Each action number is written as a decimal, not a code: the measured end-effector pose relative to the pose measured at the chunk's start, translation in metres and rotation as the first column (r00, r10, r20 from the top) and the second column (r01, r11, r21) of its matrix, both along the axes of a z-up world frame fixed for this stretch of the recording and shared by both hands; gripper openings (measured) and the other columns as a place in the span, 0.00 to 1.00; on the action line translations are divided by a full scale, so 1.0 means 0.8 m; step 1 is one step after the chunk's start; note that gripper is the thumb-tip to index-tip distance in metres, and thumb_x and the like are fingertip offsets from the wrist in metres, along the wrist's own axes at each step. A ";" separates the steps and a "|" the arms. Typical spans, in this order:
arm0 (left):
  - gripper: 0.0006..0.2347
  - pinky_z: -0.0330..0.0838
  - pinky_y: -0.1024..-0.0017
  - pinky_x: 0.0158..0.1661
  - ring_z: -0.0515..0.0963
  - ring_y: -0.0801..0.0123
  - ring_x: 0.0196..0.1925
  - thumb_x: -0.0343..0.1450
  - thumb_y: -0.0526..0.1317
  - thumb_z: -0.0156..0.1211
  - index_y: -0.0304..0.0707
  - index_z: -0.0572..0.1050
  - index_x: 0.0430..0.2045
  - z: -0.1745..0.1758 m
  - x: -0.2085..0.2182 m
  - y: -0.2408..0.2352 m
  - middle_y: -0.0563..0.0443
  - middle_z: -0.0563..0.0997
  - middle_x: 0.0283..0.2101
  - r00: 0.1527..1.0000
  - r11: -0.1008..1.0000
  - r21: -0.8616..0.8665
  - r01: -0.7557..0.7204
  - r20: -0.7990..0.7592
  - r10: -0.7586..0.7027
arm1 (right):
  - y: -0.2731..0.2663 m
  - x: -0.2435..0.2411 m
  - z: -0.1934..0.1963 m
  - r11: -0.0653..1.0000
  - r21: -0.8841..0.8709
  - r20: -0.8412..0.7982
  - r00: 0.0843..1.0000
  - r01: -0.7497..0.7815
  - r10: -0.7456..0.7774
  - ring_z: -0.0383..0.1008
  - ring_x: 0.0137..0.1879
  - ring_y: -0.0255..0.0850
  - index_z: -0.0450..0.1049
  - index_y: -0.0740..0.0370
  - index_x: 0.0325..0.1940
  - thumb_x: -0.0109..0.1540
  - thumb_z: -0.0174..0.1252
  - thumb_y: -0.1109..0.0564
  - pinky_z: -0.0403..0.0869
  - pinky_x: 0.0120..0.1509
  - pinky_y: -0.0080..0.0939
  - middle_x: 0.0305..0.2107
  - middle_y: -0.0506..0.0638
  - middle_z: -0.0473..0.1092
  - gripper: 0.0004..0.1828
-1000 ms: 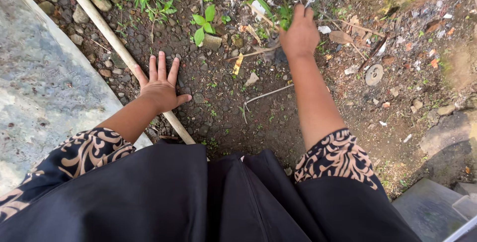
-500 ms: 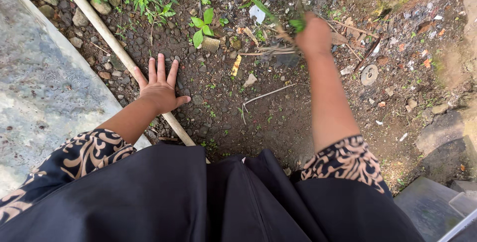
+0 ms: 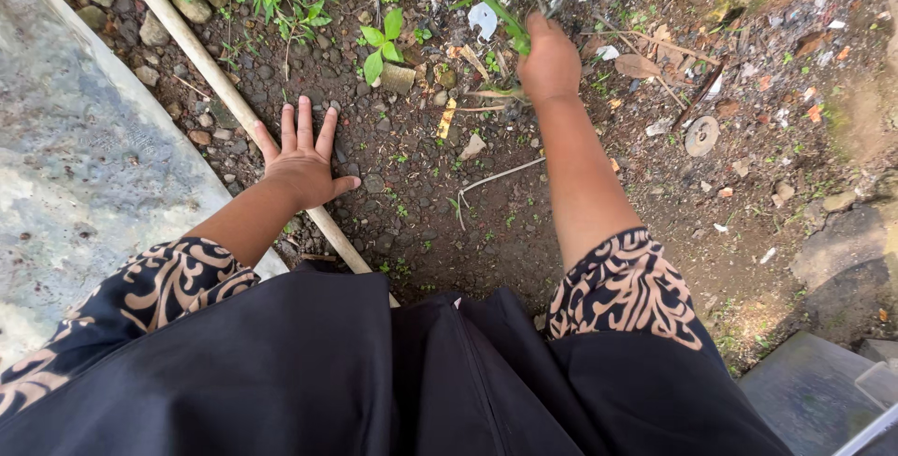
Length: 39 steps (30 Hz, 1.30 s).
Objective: The person kneels on the ground and pulls weeds by hand from a garden bed. They gather the removed weeds into a pile and continue clearing the area.
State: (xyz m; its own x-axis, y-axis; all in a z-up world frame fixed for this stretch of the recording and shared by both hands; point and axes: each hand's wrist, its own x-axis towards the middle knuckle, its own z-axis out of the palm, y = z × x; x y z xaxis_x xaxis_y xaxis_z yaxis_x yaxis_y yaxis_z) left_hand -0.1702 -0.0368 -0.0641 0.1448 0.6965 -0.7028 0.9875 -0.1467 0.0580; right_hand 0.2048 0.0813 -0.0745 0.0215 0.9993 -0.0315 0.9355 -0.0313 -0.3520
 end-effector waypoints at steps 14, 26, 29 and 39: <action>0.52 0.23 0.28 0.64 0.23 0.42 0.78 0.63 0.72 0.53 0.52 0.29 0.75 -0.014 -0.003 -0.002 0.35 0.24 0.77 1.000 0.999 0.035 -0.001 0.013 0.000 | -0.031 0.116 0.010 0.950 -0.277 -0.702 0.645 0.144 -0.303 0.71 0.46 0.39 0.73 0.61 0.48 0.70 0.56 0.57 0.71 0.50 0.43 0.43 0.46 0.74 0.06; 0.52 0.23 0.28 0.64 0.22 0.42 0.77 0.64 0.72 0.52 0.50 0.28 0.75 -0.014 -0.001 -0.001 0.35 0.23 0.76 1.000 0.999 0.028 0.021 -0.006 -0.021 | -0.039 -0.005 0.013 0.962 -0.261 0.284 0.959 0.081 -0.004 0.77 0.46 0.57 0.64 0.58 0.56 0.59 0.64 0.53 0.75 0.47 0.57 0.38 0.59 0.74 0.24; 0.52 0.23 0.28 0.64 0.21 0.42 0.77 0.64 0.72 0.51 0.51 0.27 0.74 -0.013 -0.005 0.003 0.35 0.22 0.76 1.000 1.000 -0.003 0.015 -0.007 -0.015 | -0.042 0.005 0.009 0.928 -0.365 0.209 0.978 0.071 0.008 0.79 0.48 0.53 0.70 0.56 0.55 0.65 0.59 0.54 0.76 0.51 0.56 0.40 0.58 0.76 0.14; 0.52 0.22 0.28 0.64 0.21 0.42 0.77 0.64 0.72 0.52 0.51 0.28 0.74 -0.016 -0.004 0.003 0.35 0.23 0.76 1.000 1.000 0.012 0.007 0.004 -0.007 | -0.044 0.114 0.090 0.965 -0.262 -0.141 0.988 0.017 -0.056 0.79 0.52 0.49 0.76 0.50 0.56 0.65 0.56 0.56 0.75 0.59 0.49 0.46 0.56 0.77 0.15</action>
